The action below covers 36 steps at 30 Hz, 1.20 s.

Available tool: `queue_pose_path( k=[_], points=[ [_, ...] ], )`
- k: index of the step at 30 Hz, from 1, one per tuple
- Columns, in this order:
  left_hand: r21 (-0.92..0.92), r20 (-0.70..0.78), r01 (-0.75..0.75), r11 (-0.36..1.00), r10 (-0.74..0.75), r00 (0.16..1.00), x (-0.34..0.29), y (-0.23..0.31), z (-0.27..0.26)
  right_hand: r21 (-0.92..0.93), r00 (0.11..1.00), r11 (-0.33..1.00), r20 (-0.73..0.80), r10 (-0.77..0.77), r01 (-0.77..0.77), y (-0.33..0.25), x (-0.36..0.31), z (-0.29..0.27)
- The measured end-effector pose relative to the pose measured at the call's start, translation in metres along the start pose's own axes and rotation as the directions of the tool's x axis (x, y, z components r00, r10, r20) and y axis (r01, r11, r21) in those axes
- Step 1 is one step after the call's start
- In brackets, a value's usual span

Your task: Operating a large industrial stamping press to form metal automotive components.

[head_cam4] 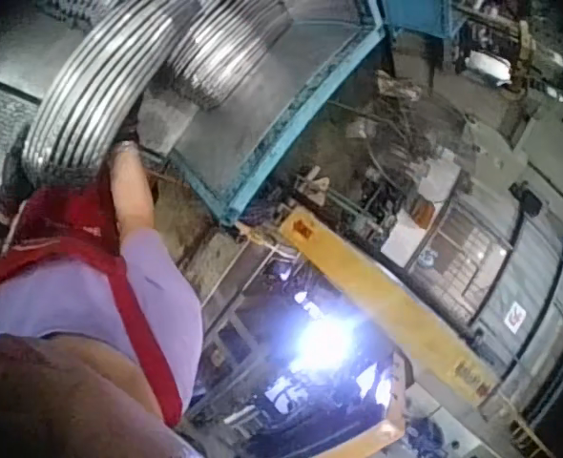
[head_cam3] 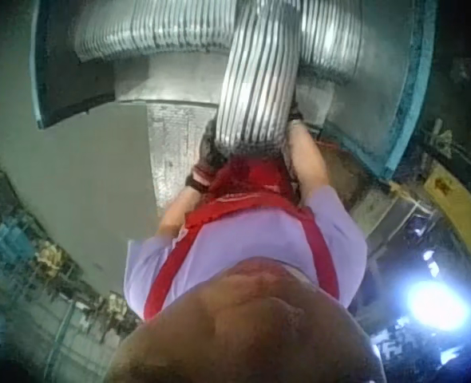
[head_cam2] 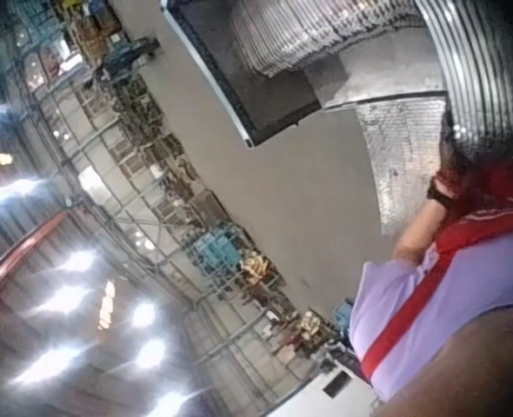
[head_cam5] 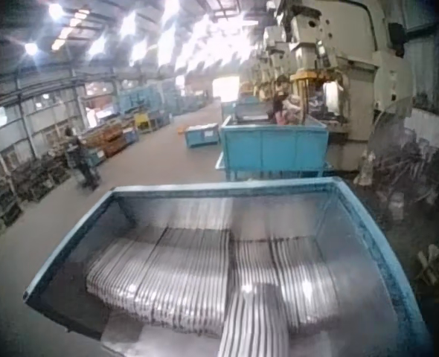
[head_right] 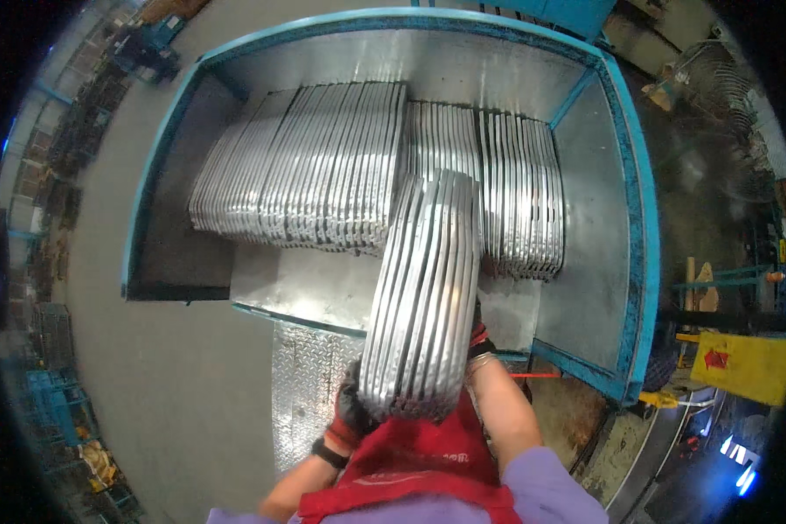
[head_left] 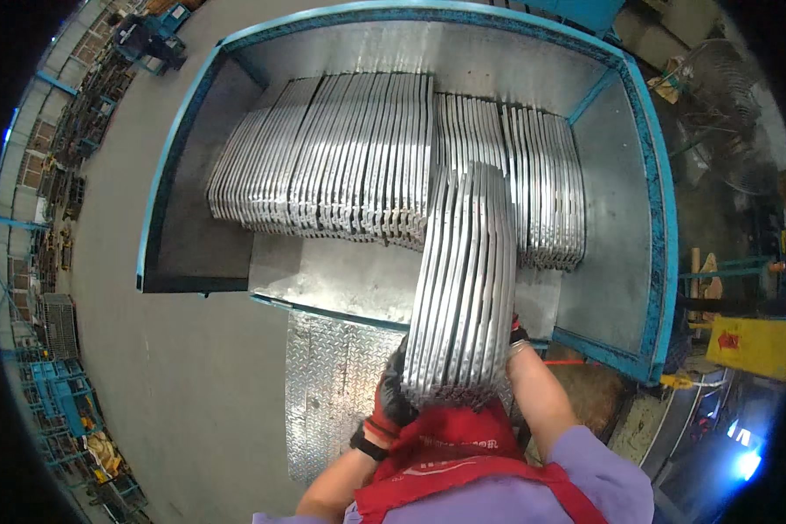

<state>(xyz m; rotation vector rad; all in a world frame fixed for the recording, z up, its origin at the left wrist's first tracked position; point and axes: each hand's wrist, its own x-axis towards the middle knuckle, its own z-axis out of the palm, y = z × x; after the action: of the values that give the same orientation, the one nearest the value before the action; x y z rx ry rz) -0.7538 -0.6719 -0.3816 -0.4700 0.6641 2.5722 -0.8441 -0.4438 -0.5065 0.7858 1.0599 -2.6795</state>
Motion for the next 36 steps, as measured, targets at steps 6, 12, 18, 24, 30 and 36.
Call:
queue_pose_path(
  k=[6, 12, 18, 24, 30, 36],
  points=[
    [0.978, 0.07, -0.038, 0.203, -0.152, 0.986, -0.025, -0.067, -0.085, -0.01, 0.997, 0.997, -0.005, 0.076, -0.076, 0.009, 0.016, -0.015],
    [0.998, 0.054, -0.058, -0.006, -0.258, 0.965, -0.008, -0.054, -0.049, 0.046, 0.995, 0.995, -0.04, 0.092, -0.09, 0.012, 0.01, -0.028],
    [0.97, 0.173, -0.2, -0.141, -0.181, 0.968, 0.015, -0.034, -0.034, -0.14, 0.962, 0.966, -0.135, -0.237, 0.218, -0.02, 0.009, -0.006],
    [0.949, 0.013, 0.025, 0.314, -0.119, 0.993, 0.065, -0.042, -0.042, -0.923, 0.75, 0.0, 0.312, -0.583, 0.385, -0.062, 0.046, 0.015],
    [0.984, 0.176, -0.177, 0.012, 0.067, 0.982, 0.162, -0.056, -0.034, -0.735, 0.818, 0.539, 0.038, -0.573, 0.411, -0.111, 0.149, 0.038],
    [-0.158, 0.643, 0.208, -0.965, 0.059, 0.764, 0.258, -0.016, 0.002, -0.451, 0.841, 0.867, -0.369, -0.396, 0.211, -0.135, 0.257, 0.014]
  ],
)
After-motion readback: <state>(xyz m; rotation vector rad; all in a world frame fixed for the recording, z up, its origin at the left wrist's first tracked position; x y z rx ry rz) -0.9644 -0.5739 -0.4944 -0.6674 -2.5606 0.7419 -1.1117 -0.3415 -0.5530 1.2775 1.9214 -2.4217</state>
